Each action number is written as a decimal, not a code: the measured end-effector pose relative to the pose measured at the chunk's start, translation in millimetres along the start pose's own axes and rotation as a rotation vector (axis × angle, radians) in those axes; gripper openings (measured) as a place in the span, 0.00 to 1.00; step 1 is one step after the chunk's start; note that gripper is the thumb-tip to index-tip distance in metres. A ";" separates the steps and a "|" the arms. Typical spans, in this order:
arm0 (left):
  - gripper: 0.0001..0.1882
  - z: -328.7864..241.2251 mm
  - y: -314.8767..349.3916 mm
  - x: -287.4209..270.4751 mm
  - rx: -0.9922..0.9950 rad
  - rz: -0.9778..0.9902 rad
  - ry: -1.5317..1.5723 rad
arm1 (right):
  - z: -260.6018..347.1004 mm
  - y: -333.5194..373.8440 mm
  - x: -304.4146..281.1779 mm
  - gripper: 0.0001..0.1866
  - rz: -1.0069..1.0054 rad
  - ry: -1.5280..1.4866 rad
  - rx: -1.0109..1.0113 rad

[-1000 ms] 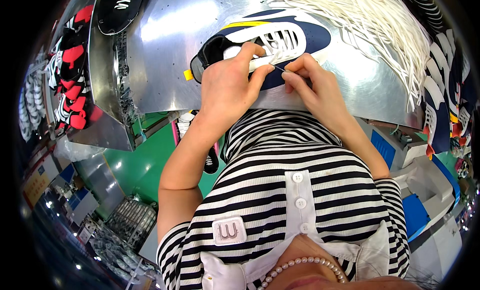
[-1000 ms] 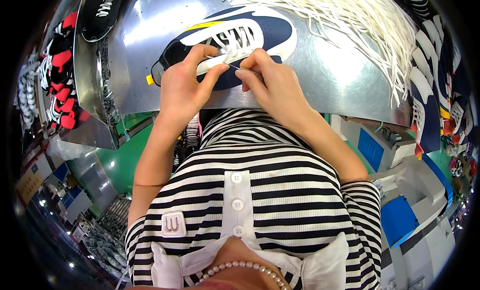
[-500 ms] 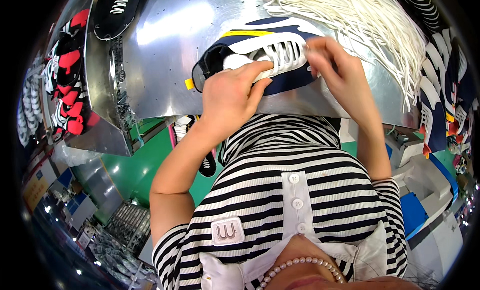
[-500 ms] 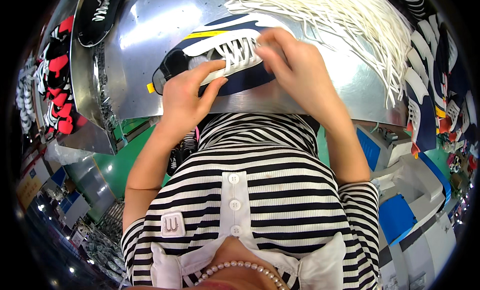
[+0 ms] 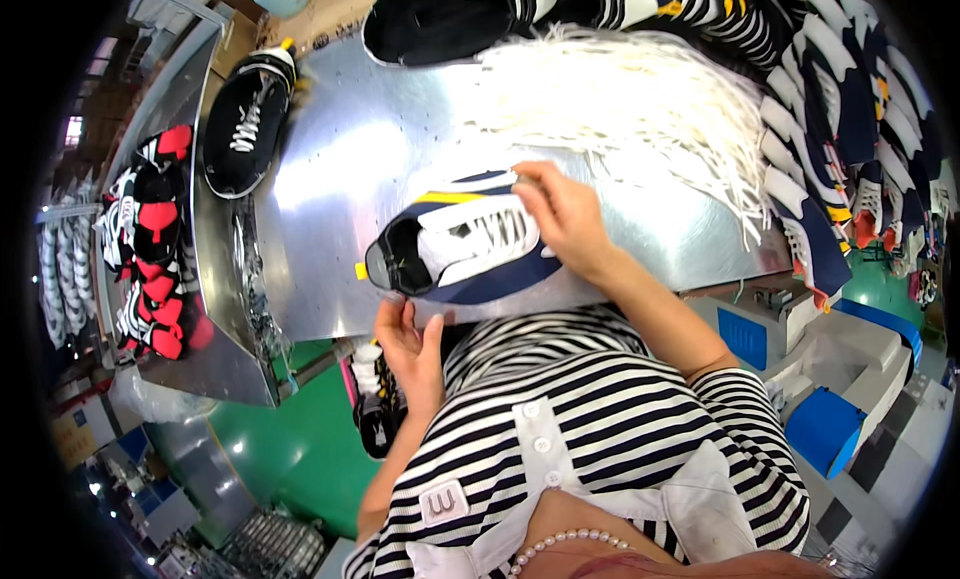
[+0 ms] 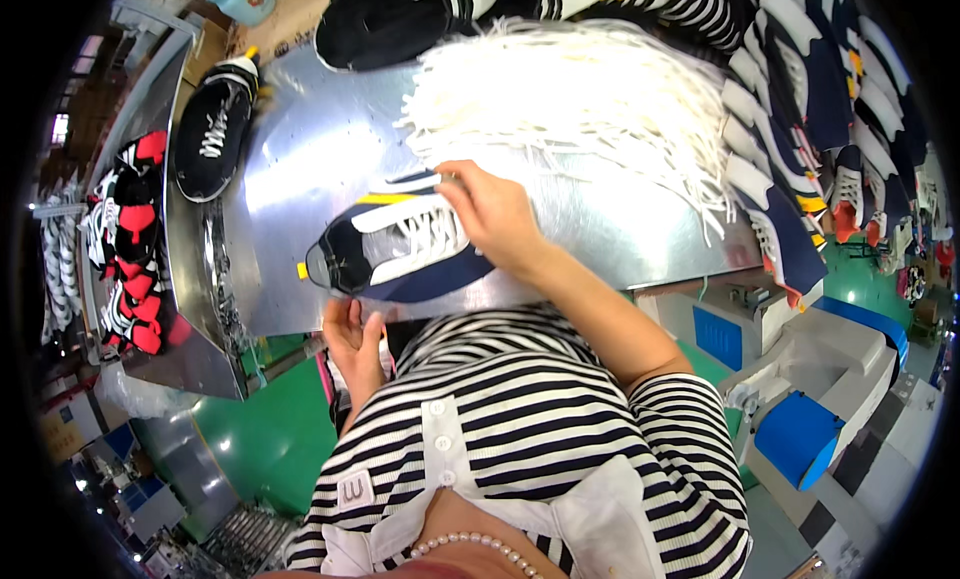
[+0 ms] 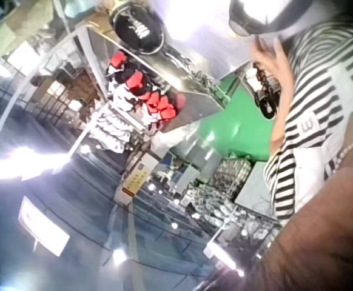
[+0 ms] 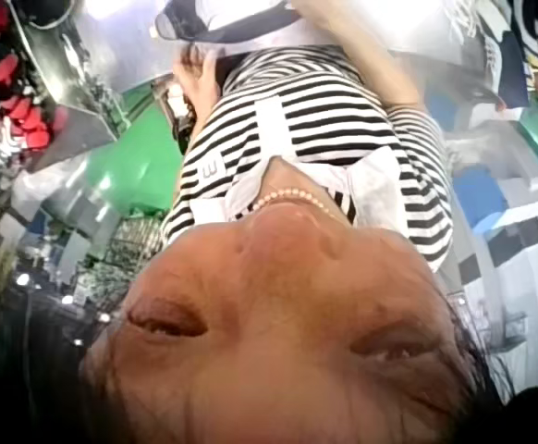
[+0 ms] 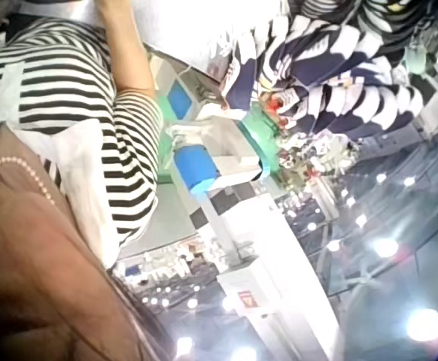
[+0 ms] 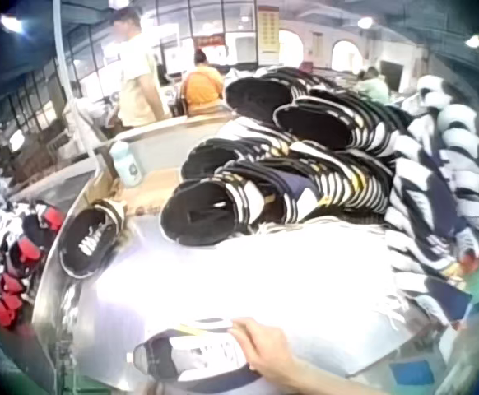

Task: The person laces several sneaker uppers by hand, threading white laces through the eyelets and tying them off. The person works through the uppers one at a time on a metal workstation.

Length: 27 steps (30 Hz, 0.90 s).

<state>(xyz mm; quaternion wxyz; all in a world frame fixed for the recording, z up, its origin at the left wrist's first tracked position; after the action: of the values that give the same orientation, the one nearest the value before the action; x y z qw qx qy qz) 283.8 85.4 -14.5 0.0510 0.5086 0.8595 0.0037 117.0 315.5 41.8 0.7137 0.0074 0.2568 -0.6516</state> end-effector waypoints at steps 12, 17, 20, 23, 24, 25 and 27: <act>0.22 -176.1 -115.1 8.5 0.102 0.136 0.266 | -18.8 -20.8 0.7 0.10 0.065 -0.358 0.358; 0.20 -140.5 -276.8 -28.3 0.544 -0.206 -0.986 | -33.2 -38.6 -55.2 0.07 -0.079 -0.202 0.337; 0.24 -83.9 -400.4 -44.8 0.740 -0.185 -1.105 | -25.0 -39.3 -48.2 0.08 -0.003 -0.089 0.305; 0.28 -66.2 -458.8 -40.5 0.661 -0.128 -0.998 | -10.9 -42.8 -58.9 0.08 -0.050 0.109 0.126; 0.30 -59.2 -454.4 -22.4 0.630 -0.145 -0.983 | -19.8 -38.5 -70.9 0.08 -0.108 0.160 0.109; 0.31 -55.9 -433.6 3.1 0.671 -0.187 -0.941 | -34.4 -30.3 -85.8 0.08 -0.141 0.163 0.195; 0.34 -77.1 -366.0 50.9 0.707 -0.134 -0.734 | -54.9 -19.5 -108.2 0.08 -0.194 0.122 0.334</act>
<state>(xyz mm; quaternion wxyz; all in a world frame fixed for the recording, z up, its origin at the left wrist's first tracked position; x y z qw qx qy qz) -67.4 -43.2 36.7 0.1743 0.4061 0.7645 -0.4693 77.2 431.8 41.2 0.6197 0.1403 0.1872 -0.7492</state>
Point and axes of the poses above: each hand's wrist, its own y-axis away from the middle knuckle, its own x-axis out of the palm, z = x × y, the point moved 6 cm from there along -y, towards the middle knuckle, and after that the axes turned 1 degree about -z, right-handed, at the moved point
